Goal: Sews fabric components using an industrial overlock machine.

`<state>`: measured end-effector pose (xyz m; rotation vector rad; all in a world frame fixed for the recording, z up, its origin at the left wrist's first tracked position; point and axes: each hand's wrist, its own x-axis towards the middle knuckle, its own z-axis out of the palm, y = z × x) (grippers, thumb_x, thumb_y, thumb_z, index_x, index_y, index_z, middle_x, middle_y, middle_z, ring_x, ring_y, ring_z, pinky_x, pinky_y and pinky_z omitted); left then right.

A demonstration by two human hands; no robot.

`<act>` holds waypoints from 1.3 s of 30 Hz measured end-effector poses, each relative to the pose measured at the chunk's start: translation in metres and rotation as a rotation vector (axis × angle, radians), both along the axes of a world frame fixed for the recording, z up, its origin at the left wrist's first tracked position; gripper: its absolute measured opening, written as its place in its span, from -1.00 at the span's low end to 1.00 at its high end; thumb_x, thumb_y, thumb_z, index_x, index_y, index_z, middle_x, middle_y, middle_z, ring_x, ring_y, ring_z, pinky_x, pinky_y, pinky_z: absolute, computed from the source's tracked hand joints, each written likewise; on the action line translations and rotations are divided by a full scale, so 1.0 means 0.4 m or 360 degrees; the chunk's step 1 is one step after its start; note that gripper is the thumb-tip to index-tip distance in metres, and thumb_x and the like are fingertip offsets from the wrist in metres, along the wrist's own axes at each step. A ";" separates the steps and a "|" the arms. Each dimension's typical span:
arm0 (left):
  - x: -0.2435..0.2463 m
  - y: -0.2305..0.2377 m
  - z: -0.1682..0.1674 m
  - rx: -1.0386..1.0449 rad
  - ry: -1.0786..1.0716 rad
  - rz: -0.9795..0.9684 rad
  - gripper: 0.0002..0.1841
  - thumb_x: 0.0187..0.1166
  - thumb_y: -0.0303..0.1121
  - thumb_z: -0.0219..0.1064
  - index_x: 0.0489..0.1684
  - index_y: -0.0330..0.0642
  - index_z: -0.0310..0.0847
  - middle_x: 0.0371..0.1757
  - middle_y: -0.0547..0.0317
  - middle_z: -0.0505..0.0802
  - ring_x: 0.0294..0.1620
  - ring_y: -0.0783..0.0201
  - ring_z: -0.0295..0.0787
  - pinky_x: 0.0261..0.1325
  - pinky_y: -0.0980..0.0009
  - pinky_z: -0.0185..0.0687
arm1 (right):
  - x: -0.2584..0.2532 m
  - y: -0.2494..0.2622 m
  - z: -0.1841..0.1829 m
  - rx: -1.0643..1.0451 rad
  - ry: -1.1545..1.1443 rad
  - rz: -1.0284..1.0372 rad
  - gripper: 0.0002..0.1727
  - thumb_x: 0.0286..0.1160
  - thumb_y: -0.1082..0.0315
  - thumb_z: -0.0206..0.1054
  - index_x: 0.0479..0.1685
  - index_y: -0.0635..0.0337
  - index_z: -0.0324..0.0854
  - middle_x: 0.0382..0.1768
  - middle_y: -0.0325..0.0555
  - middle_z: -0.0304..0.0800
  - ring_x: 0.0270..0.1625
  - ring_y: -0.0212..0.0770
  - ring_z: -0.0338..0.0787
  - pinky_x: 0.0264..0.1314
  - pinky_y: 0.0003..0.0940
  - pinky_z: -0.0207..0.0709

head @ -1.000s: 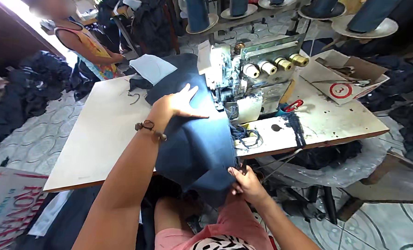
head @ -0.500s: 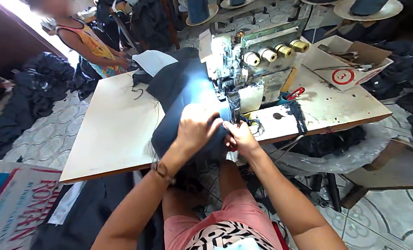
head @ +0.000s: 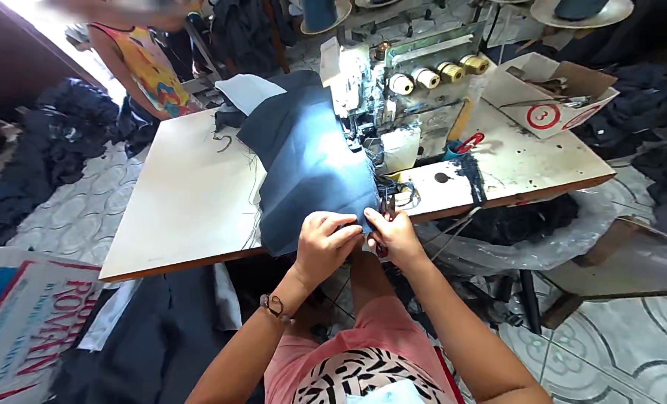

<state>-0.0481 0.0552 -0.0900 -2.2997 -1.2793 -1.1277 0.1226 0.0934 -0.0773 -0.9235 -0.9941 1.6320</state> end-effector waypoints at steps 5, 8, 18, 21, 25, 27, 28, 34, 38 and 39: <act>0.006 0.007 0.021 -0.0055 0.0045 -0.0095 -0.84 0.57 -0.23 0.41 -0.27 0.01 0.94 -0.01 0.21 0.94 0.04 0.25 0.84 0.33 0.16 0.60 | 0.016 0.006 -0.013 0.0183 -0.0160 0.0005 -0.85 0.63 0.52 0.27 -0.35 0.22 0.52 -0.70 -0.29 0.59 -0.77 -0.48 0.53 -0.67 -0.60 0.52; -0.002 0.055 0.085 -0.0225 0.0095 -0.0061 -0.70 0.64 -0.18 0.31 0.05 -0.13 0.86 0.25 0.01 0.86 0.31 0.05 0.77 0.43 -0.03 0.56 | 0.012 0.029 -0.019 0.0194 -0.0130 0.0026 -0.85 0.67 0.53 0.22 -0.32 0.22 0.55 -0.73 -0.34 0.56 -0.78 -0.52 0.49 -0.67 -0.62 0.50; -0.062 0.267 0.264 -0.0917 0.0128 0.0050 -0.53 0.66 -0.11 0.35 0.37 -0.27 0.69 0.41 -0.13 0.77 0.46 -0.07 0.69 0.53 -0.12 0.49 | -0.027 0.152 0.031 0.0304 -0.0126 -0.0007 -0.78 0.79 0.25 0.19 -0.24 0.11 0.61 -0.66 -0.25 0.76 -0.89 -0.55 0.33 -0.87 -0.66 0.21; -0.097 0.362 0.288 -0.1115 0.0228 0.0098 -0.37 0.64 0.03 0.35 0.59 -0.19 0.55 0.55 -0.23 0.65 0.61 -0.13 0.54 0.68 -0.08 0.32 | 0.035 0.171 0.032 0.0645 -0.0643 0.0070 -0.82 0.77 0.30 0.21 -0.02 0.16 0.68 -0.46 -0.25 0.85 -0.74 -0.52 0.50 -0.75 -0.60 0.36; -0.098 0.410 0.307 -0.1383 0.0513 0.0476 -0.37 0.77 0.23 -0.03 0.81 0.32 0.29 0.80 -0.40 0.24 0.79 -0.38 0.16 0.66 -0.31 0.18 | 0.139 0.161 0.064 0.0726 -0.1368 0.0092 -0.54 0.83 0.11 0.13 0.41 0.32 0.44 -0.01 0.22 0.67 -0.21 0.01 0.69 -0.13 0.05 0.60; -0.082 0.399 0.313 -0.1361 0.0547 0.0757 -0.37 0.80 0.23 -0.10 0.86 0.37 0.18 0.78 -0.31 0.28 0.70 -0.38 0.25 0.46 -0.27 0.43 | 0.169 0.150 0.090 0.0800 -0.1509 0.0077 -0.58 0.83 0.21 0.12 0.41 0.36 0.47 0.10 0.27 0.66 -0.07 0.07 0.73 0.05 0.11 0.60; -0.069 0.383 0.317 -0.1338 0.0521 0.0887 -0.36 0.81 0.19 -0.07 0.86 0.26 0.19 0.75 -0.30 0.32 0.67 -0.37 0.30 0.39 -0.25 0.51 | 0.173 0.141 0.105 0.0894 -0.1533 0.0057 -0.62 0.76 0.31 0.21 0.37 0.39 0.55 0.02 0.26 0.71 -0.08 0.07 0.74 0.05 0.11 0.59; -0.058 0.221 0.330 -0.1315 0.0349 0.1127 -0.55 0.84 -0.18 0.08 0.12 -0.50 0.68 0.39 -0.43 0.62 0.27 -0.28 0.73 0.23 -0.14 0.68 | 0.080 0.137 0.195 0.1201 -0.1764 0.0274 -0.69 0.69 0.22 0.34 0.23 0.20 0.66 -0.26 0.15 0.80 -0.19 0.17 0.81 -0.10 0.28 0.59; -0.048 0.096 0.329 -0.1026 0.0391 0.0963 -0.60 0.84 -0.23 0.11 -0.07 -0.43 0.75 0.12 -0.36 0.73 0.05 -0.26 0.80 0.02 -0.12 0.74 | -0.065 0.176 0.286 0.1102 -0.2383 0.0554 -0.58 0.80 0.15 0.15 0.42 0.26 0.48 0.08 0.31 0.76 0.20 0.34 0.78 0.13 0.32 0.58; -0.042 0.078 0.324 -0.0942 0.0397 0.0902 -0.63 0.83 -0.24 0.14 -0.07 -0.40 0.77 0.11 -0.34 0.73 0.02 -0.25 0.80 -0.02 -0.11 0.75 | -0.098 0.185 0.296 0.1100 -0.2449 0.0561 -0.60 0.78 0.19 0.15 0.39 0.27 0.49 0.06 0.33 0.76 0.18 0.36 0.78 0.07 0.33 0.59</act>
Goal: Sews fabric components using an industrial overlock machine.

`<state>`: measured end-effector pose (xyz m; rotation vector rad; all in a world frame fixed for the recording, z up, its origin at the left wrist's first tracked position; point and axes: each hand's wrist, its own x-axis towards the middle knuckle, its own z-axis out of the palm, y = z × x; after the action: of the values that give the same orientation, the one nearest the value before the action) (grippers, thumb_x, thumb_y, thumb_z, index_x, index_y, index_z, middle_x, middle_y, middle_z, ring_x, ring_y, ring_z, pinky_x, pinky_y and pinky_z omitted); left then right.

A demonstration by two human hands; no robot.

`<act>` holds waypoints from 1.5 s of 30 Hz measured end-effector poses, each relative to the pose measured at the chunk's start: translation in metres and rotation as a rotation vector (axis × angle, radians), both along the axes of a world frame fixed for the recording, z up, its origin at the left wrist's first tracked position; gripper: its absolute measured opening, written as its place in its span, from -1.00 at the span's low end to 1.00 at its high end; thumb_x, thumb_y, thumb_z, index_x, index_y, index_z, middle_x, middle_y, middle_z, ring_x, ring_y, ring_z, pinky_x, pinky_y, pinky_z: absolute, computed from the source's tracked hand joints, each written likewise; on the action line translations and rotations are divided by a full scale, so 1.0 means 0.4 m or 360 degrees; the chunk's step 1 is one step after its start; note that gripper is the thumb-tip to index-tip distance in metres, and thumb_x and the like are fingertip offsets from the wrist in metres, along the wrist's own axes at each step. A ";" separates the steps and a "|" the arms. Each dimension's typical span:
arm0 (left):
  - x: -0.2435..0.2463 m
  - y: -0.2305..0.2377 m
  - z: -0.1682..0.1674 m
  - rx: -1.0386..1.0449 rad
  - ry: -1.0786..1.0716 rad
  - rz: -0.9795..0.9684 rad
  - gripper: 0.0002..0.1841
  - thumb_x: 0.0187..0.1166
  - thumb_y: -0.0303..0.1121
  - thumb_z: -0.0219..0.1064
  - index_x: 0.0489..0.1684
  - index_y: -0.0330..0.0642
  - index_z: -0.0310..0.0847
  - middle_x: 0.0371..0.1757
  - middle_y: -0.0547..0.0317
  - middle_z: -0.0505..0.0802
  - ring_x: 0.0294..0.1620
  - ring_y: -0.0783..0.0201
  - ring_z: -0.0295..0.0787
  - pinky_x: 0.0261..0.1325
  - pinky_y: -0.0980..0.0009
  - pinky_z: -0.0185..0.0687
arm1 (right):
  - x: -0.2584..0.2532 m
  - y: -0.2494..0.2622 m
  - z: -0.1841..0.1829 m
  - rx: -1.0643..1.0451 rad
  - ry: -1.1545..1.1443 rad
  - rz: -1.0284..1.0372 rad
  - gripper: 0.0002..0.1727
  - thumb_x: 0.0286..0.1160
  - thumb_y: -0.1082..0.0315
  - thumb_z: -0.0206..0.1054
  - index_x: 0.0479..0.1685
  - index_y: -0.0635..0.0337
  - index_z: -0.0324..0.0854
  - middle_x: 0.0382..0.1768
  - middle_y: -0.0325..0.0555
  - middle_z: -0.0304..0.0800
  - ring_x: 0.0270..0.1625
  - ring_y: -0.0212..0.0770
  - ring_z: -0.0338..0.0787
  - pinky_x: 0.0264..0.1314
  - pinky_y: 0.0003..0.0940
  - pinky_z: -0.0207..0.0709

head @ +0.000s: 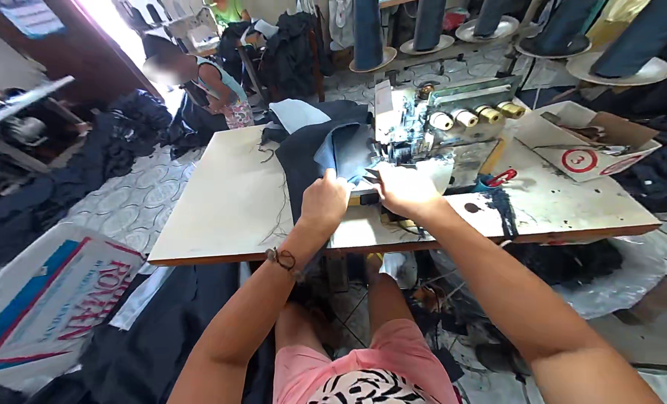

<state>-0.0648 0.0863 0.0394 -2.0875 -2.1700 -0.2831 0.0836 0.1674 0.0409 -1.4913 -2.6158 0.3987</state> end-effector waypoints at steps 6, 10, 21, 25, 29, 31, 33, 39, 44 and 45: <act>-0.073 -0.046 -0.021 -0.0173 -0.0081 -0.0213 -0.86 0.59 -0.41 0.40 -0.09 -0.25 0.84 0.03 -0.19 0.79 0.09 -0.23 0.76 0.09 -0.20 0.67 | 0.021 -0.005 -0.038 0.0121 0.0536 0.0157 -0.62 0.84 0.19 0.07 0.32 0.29 0.57 -0.07 0.26 0.78 0.04 0.28 0.81 0.07 0.29 0.59; -0.108 -0.111 -0.042 -0.1188 0.0114 -0.0213 -0.54 0.45 -0.06 0.57 0.24 -0.09 0.79 0.25 -0.22 0.80 0.32 -0.28 0.70 0.32 -0.40 0.48 | 0.223 -0.019 -0.188 0.0420 0.1217 -0.0087 -0.60 0.59 0.26 0.43 0.26 0.36 0.60 -0.30 0.17 0.74 -0.37 0.03 0.70 -0.29 0.06 0.57; 0.253 0.170 -0.245 -0.0581 -0.0073 -0.0703 -0.25 0.73 0.29 -0.02 -0.11 -0.32 0.78 -0.10 -0.17 0.87 0.11 -0.12 0.78 0.29 -0.11 0.53 | 0.376 0.098 -0.389 0.0271 0.2289 -0.0491 -0.59 0.92 0.14 -0.26 0.33 0.07 0.44 -0.36 -0.50 0.63 -0.62 -0.57 0.53 -0.58 -0.62 0.54; 0.265 0.311 -0.215 -0.1513 -0.0561 -0.0619 -0.12 0.82 0.27 -0.25 0.20 -0.48 0.72 0.32 -0.41 0.76 0.47 -0.27 0.63 0.51 -0.36 0.34 | 0.375 0.103 -0.385 0.0203 0.2275 -0.0501 -0.64 0.89 0.13 -0.19 0.30 0.03 0.44 -0.31 -0.52 0.66 -0.60 -0.59 0.55 -0.57 -0.63 0.55; 0.264 0.282 -0.261 -0.1117 -0.0578 -0.0705 -0.24 0.85 0.18 -0.14 0.00 -0.45 0.74 0.12 -0.34 0.82 0.26 -0.22 0.77 0.29 -0.25 0.60 | 0.370 0.101 -0.384 0.0155 0.2267 -0.0573 -0.71 0.85 0.21 -0.08 0.24 0.08 0.48 -0.41 -0.55 0.62 -0.65 -0.61 0.51 -0.61 -0.67 0.52; 0.233 0.178 -0.301 -0.0266 -0.0566 -0.0971 -0.58 0.81 -0.11 0.13 -0.03 -0.29 0.80 0.10 -0.11 0.86 0.13 0.01 0.85 0.20 0.05 0.74 | 0.375 0.103 -0.392 0.0204 0.2190 -0.0584 -0.73 0.75 0.27 0.07 0.24 0.16 0.50 -0.41 -0.52 0.55 -0.64 -0.64 0.47 -0.60 -0.69 0.46; 0.158 0.083 -0.335 0.0635 -0.0393 -0.1231 -0.71 0.65 -0.15 0.35 0.14 -0.05 0.83 0.31 0.06 0.85 0.36 0.13 0.77 0.55 0.11 0.53 | 0.381 0.108 -0.406 0.0296 0.2092 -0.0550 -0.71 0.64 0.32 0.21 0.24 0.22 0.51 -0.32 -0.49 0.58 -0.56 -0.67 0.49 -0.52 -0.71 0.45; -0.299 -0.027 -0.261 0.0414 -0.0513 0.0423 0.14 0.29 0.00 0.67 0.89 -0.20 0.01 0.77 -0.33 0.34 0.81 -0.37 0.12 0.69 -0.57 -0.20 | 0.367 0.086 -0.394 0.0320 0.2129 -0.0546 -0.79 0.71 0.30 0.17 0.06 0.22 0.60 -0.31 -0.44 0.66 -0.55 -0.66 0.49 -0.48 -0.68 0.45; -0.368 -0.204 -0.131 -0.0737 -0.0526 0.0445 -0.46 0.69 -0.11 0.29 0.38 -0.46 0.54 0.09 -0.50 0.78 0.17 -0.41 0.75 0.26 -0.41 0.56 | 0.297 -0.084 -0.325 0.0172 0.2134 -0.0256 -0.70 0.81 0.29 -0.01 0.14 0.24 0.59 -0.20 -0.44 0.70 -0.19 -0.64 0.70 -0.02 -0.60 0.65; -0.303 -0.256 -0.075 -0.1046 -0.0472 0.0235 -0.48 0.74 -0.08 0.25 0.16 -0.54 0.62 -0.04 -0.47 0.78 0.04 -0.33 0.76 0.17 -0.35 0.57 | 0.280 -0.125 -0.314 0.0078 0.2048 -0.0181 -0.68 0.78 0.33 -0.02 0.16 0.31 0.58 -0.19 -0.38 0.72 -0.15 -0.62 0.72 0.05 -0.56 0.66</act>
<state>-0.1862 -0.0161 0.0094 -2.2725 -2.8828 0.1801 0.1957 0.1175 -0.0847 -0.8365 -1.4807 0.8812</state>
